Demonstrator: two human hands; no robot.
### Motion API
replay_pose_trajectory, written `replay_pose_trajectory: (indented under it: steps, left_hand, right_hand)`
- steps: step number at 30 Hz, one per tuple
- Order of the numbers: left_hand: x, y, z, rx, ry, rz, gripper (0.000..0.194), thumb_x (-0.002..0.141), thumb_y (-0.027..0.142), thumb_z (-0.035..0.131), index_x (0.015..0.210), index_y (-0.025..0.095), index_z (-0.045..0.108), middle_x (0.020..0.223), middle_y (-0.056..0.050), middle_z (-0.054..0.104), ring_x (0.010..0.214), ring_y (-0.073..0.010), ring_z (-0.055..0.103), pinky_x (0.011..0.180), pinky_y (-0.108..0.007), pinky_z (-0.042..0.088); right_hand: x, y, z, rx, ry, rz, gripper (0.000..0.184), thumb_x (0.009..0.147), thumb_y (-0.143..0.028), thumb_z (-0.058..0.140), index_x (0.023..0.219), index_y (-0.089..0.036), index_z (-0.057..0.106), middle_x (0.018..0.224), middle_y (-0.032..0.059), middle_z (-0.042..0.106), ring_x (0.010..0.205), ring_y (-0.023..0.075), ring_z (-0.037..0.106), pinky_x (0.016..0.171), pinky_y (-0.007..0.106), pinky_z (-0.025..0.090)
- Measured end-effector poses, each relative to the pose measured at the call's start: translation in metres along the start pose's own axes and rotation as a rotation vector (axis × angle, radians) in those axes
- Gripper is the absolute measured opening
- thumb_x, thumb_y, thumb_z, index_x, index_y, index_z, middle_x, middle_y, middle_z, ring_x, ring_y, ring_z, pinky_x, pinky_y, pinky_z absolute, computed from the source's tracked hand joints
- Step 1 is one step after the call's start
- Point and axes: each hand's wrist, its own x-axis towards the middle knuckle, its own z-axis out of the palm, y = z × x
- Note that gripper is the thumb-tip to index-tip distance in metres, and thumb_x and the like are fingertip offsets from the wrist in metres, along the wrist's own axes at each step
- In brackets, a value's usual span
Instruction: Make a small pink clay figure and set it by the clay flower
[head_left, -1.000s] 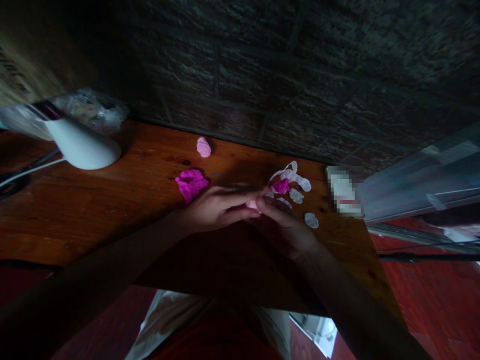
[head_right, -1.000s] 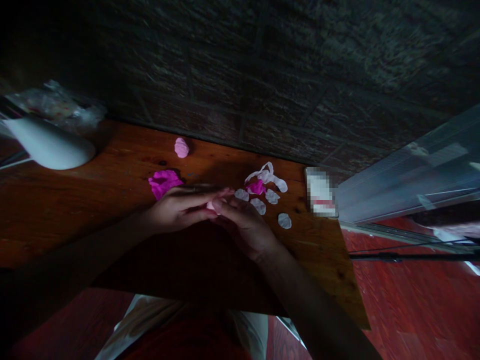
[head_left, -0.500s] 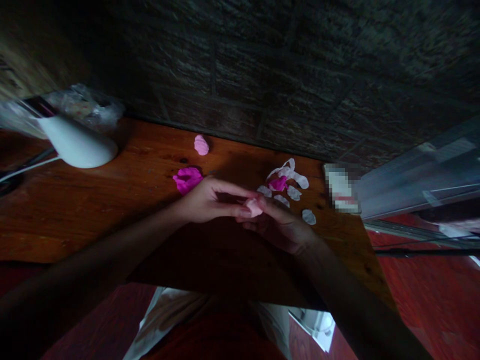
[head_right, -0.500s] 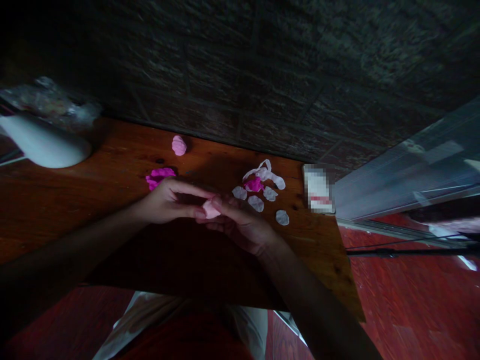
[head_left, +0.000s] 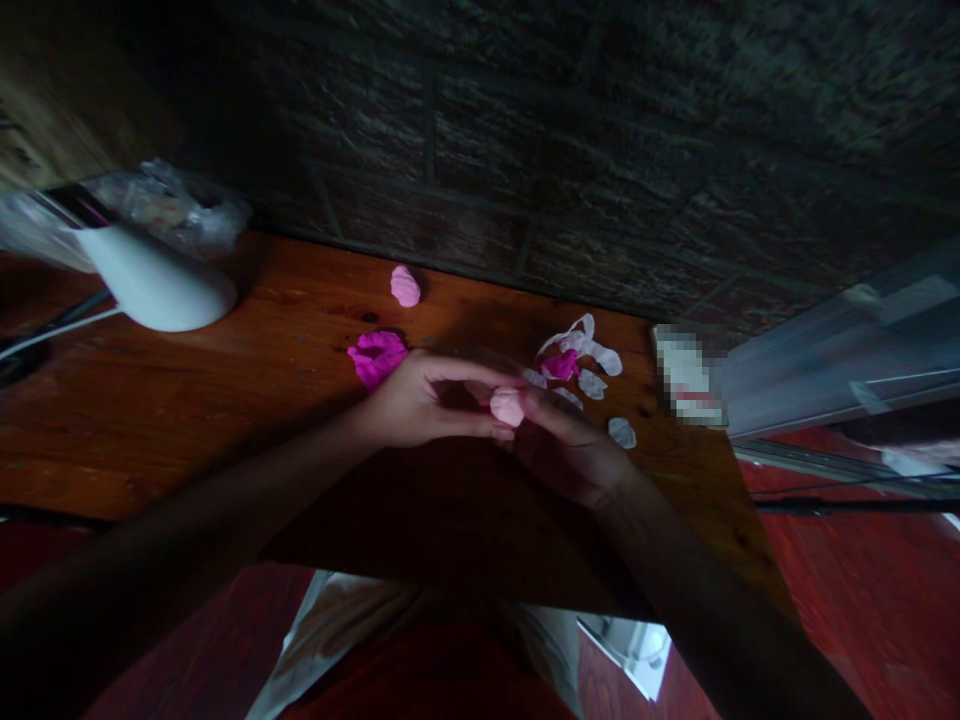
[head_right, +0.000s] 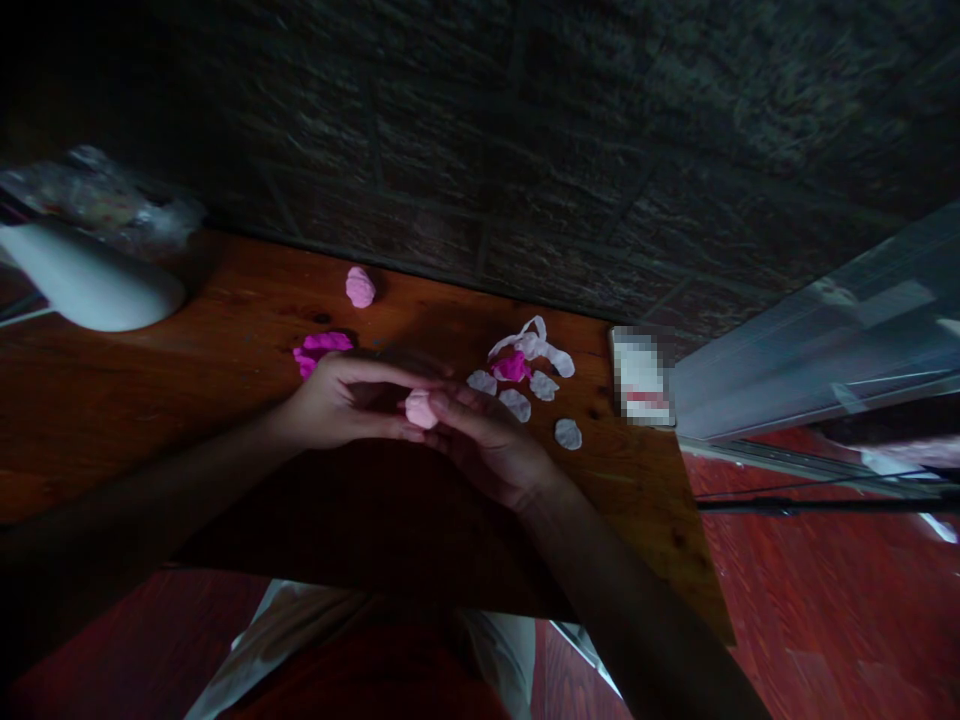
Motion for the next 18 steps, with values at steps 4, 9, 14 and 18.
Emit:
replay_pose_trajectory:
  steps: [4,9,14,18]
  left_hand:
    - [0.0002,-0.0039,-0.0006,0.050,0.036,0.161,0.025,0.080,0.020,0.087,0.104,0.021,0.082,0.116,-0.011,0.081,0.112,-0.0226,0.076,0.094,-0.030,0.064]
    - [-0.0006,-0.0025,0.0039,0.080,0.113,0.162,0.029,0.081,0.019,0.086,0.109,0.020,0.081,0.120,-0.012,0.080,0.112,-0.0221,0.077,0.095,-0.030,0.064]
    - [0.0006,-0.0001,0.0033,0.074,0.081,0.111,0.034,0.083,0.020,0.085,0.117,0.020,0.080,0.119,-0.012,0.080,0.115,-0.0230,0.076,0.099,-0.032,0.063]
    - [0.0018,-0.0008,0.0010,0.034,0.073,0.161,0.021,0.084,0.020,0.084,0.104,0.023,0.083,0.112,-0.008,0.082,0.114,-0.0225,0.076,0.100,-0.032,0.063]
  right_hand:
    - [0.0001,0.0021,0.0014,0.003,0.041,-0.008,0.035,0.071,-0.046,0.093,0.098,-0.027,0.080,0.101,0.0012,0.078,0.090,0.0161,0.065,0.085,0.029,0.052]
    - [-0.0020,-0.0013,0.0024,0.025,0.023,0.014,0.037,0.073,-0.052,0.090,0.101,-0.029,0.080,0.108,0.0015,0.078,0.097,0.0172,0.066,0.085,0.030,0.052]
    - [-0.0009,-0.0006,0.0022,-0.052,0.035,-0.057,0.030,0.075,-0.041,0.091,0.100,-0.028,0.080,0.104,0.0011,0.079,0.097,0.0170,0.068,0.086,0.030,0.050]
    - [0.0010,0.0024,-0.0017,-0.065,0.028,-0.070,0.025,0.076,-0.038,0.090,0.096,-0.028,0.080,0.095,-0.0012,0.078,0.089,0.0151,0.067,0.080,0.028,0.050]
